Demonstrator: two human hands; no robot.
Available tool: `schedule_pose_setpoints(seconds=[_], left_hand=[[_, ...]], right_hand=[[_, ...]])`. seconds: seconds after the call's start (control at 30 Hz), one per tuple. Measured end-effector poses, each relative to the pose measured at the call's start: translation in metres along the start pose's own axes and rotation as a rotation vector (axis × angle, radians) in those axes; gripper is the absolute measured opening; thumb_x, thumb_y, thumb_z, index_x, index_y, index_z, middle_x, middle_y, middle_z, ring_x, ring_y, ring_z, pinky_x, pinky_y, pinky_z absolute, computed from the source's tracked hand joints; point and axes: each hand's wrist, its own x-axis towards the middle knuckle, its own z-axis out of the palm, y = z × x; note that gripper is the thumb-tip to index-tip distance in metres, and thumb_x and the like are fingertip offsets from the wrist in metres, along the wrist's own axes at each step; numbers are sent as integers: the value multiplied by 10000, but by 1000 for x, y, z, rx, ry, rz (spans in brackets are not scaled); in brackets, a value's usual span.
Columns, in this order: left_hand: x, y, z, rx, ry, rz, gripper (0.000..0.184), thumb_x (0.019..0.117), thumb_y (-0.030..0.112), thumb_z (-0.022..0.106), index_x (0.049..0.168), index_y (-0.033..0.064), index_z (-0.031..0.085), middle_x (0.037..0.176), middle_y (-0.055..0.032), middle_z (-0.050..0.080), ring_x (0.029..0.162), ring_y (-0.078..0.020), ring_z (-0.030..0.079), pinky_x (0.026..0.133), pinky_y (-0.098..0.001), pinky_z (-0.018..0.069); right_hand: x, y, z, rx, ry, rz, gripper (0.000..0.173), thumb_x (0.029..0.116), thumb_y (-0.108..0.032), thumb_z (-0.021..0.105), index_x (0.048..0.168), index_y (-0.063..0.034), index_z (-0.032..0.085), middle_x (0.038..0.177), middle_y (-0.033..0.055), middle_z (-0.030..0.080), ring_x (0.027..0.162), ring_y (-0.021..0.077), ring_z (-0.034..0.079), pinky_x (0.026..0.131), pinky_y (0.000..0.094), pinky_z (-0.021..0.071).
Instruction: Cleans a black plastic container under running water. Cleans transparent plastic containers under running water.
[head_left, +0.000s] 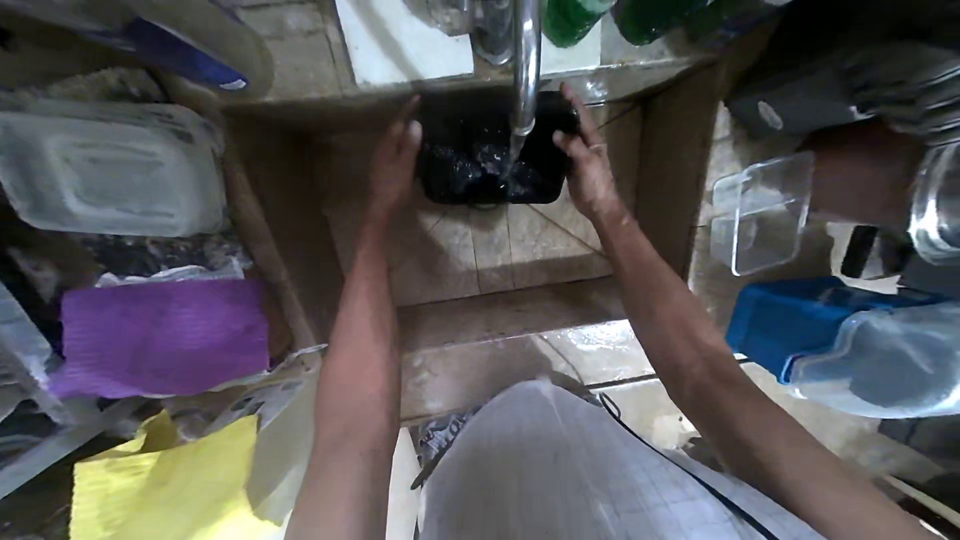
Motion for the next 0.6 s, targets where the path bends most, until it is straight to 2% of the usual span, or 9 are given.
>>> schedule_pose_setpoints(seconds=[0.1, 0.17, 0.27, 0.33, 0.4, 0.5, 0.57, 0.6], left_hand=[[-2, -1, 1, 4, 16, -37, 490, 1106, 442, 371, 1571, 297, 425, 1562, -50, 486, 1319, -227, 576, 1028, -510, 527], [-3, -4, -1, 10, 34, -29, 491, 1102, 448, 379, 1569, 305, 430, 1555, -51, 496, 1328, -228, 568, 1042, -517, 512], [-8, -8, -1, 10, 83, 26, 484, 1109, 401, 383, 1560, 236, 452, 1515, -91, 534, 1336, -227, 561, 1073, -491, 495], [-17, -8, -3, 5, 137, 65, 478, 1116, 355, 380, 1545, 167, 472, 1535, -88, 519, 1388, -191, 516, 1157, -422, 424], [-29, -11, -8, -9, 219, 36, 481, 1117, 367, 369, 1530, 154, 492, 1547, -68, 508, 1420, -155, 476, 1199, -383, 374], [-47, -29, -17, -32, 348, -42, 533, 1109, 454, 342, 1513, 149, 510, 1541, -57, 512, 1423, -141, 466, 1207, -387, 364], [-56, -27, -7, -65, 397, -114, 549, 1109, 450, 346, 1476, 89, 538, 1491, -111, 552, 1383, -175, 513, 1181, -402, 400], [-56, -21, 6, -80, 401, -174, 577, 1107, 464, 351, 1444, 42, 552, 1444, -165, 577, 1349, -222, 543, 1154, -440, 419]], right_hand=[[1, 0, -1, 10, 6, 23, 628, 1025, -121, 512, 1606, -35, 289, 1611, 127, 399, 1428, 240, 470, 1157, 429, 449], [0, -1, 1, -1, 11, 44, 613, 1028, -145, 506, 1597, -34, 309, 1592, 125, 427, 1418, 228, 481, 1156, 424, 449], [-3, 3, 10, 48, 40, 100, 576, 1046, -192, 479, 1584, -39, 345, 1576, 121, 451, 1406, 225, 493, 1149, 432, 455], [-6, 13, 26, 144, 68, 176, 571, 1053, -230, 444, 1591, -71, 338, 1561, 111, 464, 1388, 223, 503, 1130, 439, 466], [-9, 23, 52, 246, 100, 257, 548, 1057, -278, 420, 1579, -118, 367, 1508, 104, 512, 1330, 225, 545, 1083, 454, 496], [-15, 34, 81, 288, 47, 284, 553, 1052, -269, 397, 1578, -102, 368, 1534, 103, 484, 1352, 215, 521, 1102, 437, 474], [-17, 35, 79, 247, 40, 306, 537, 1060, -286, 390, 1564, -100, 398, 1534, 92, 490, 1361, 204, 515, 1112, 433, 467], [-18, 33, 71, 229, 70, 332, 518, 1074, -305, 390, 1549, -101, 422, 1510, 88, 518, 1346, 202, 532, 1101, 436, 478]])
